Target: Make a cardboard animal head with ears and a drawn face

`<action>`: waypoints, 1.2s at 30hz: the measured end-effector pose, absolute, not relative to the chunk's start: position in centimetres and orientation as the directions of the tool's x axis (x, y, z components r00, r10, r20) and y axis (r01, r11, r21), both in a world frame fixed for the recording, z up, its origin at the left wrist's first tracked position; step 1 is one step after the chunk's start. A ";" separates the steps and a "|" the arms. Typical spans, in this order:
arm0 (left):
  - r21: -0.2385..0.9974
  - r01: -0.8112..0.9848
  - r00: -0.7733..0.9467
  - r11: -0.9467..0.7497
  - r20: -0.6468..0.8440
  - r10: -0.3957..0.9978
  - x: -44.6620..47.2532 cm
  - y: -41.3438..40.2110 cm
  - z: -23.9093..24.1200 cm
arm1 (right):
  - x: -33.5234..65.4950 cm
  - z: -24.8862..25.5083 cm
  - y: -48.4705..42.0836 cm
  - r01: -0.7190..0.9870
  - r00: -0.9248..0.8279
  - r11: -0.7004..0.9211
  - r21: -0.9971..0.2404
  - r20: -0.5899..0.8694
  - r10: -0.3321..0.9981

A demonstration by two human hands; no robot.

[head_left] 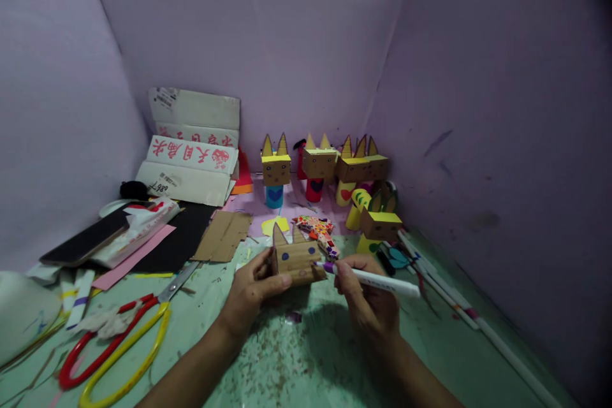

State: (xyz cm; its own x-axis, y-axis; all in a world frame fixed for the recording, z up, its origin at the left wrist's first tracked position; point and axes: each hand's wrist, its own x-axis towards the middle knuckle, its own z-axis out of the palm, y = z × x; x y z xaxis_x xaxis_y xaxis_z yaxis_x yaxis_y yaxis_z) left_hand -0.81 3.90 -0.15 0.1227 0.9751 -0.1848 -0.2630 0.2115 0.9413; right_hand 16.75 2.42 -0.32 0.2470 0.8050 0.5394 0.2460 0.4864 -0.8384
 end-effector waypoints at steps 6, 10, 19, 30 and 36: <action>0.935 -0.292 0.137 0.203 -0.169 0.976 -0.8 3.9 0.0 | 16.7 -0.1 2.3 0.244 0.250 0.487 -0.838 0.540 0.804; 0.931 -0.304 0.156 0.201 -0.159 0.975 -0.8 3.9 0.0 | 16.8 -0.2 2.4 0.224 0.248 0.488 -0.844 0.534 0.809; 0.941 -0.275 0.133 0.197 -0.165 0.977 -0.8 4.0 -0.1 | 16.6 -0.3 2.3 0.244 0.229 0.473 -0.847 0.524 0.820; 0.946 -0.257 0.153 0.196 -0.160 0.975 -0.8 3.8 0.2 | 16.6 -0.2 2.3 0.264 0.231 0.468 -0.844 0.526 0.819; 0.949 -0.250 0.147 0.194 -0.161 0.976 -0.7 3.6 0.5 | 17.0 -0.3 2.5 0.300 0.175 0.499 -0.813 0.561 0.809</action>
